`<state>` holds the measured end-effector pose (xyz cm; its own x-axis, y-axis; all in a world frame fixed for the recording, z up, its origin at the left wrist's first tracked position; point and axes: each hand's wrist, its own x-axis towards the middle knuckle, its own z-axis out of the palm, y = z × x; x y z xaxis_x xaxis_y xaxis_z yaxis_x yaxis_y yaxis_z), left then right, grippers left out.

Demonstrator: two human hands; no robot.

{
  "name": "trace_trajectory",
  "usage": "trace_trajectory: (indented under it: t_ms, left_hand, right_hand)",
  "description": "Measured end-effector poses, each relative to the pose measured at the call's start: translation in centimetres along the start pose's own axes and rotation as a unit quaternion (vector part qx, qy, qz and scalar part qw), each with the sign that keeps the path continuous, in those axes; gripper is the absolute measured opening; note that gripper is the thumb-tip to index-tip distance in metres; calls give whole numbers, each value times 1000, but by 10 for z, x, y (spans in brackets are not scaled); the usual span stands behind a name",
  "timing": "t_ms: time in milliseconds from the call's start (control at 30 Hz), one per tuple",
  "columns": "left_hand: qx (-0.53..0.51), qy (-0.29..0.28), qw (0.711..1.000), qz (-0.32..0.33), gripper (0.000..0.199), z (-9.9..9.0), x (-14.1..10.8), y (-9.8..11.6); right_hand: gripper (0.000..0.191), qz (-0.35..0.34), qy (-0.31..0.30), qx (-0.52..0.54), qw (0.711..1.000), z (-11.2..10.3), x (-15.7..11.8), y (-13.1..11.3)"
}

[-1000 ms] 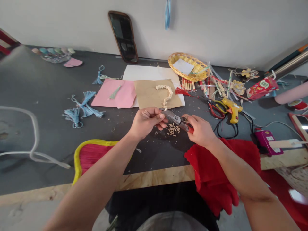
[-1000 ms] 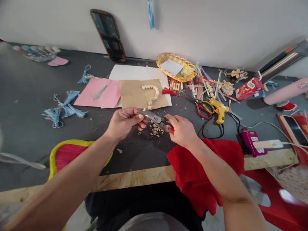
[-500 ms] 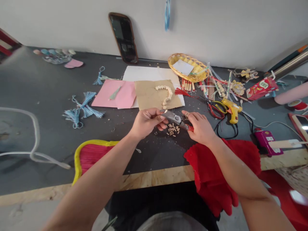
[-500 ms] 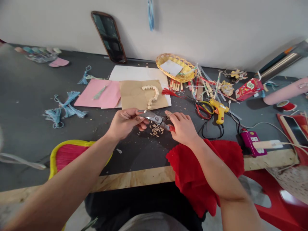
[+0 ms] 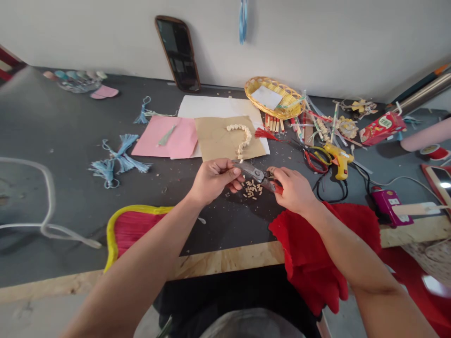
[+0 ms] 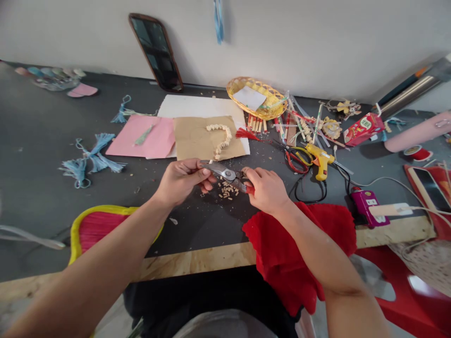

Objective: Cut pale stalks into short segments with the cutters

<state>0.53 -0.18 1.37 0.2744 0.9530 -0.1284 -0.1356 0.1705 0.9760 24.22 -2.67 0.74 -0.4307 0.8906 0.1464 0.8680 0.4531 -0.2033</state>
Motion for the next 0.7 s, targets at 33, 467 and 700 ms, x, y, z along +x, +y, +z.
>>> trace_trajectory:
  t_ms: [33,467,700]
  left_hand:
    - [-5,-2,1000,1,29,0,0,0]
    - [-55,-89,994,-43,35,-9,1,0]
    - [-64,-82,994,-43,37,-7,-1,2]
  right_hand:
    - [36,1,0,-4,1000,0,0,0]
    - [48,-48,-37,46,997,-3,3,11]
    - [34,-28,-16,26,999,-3,0,2]
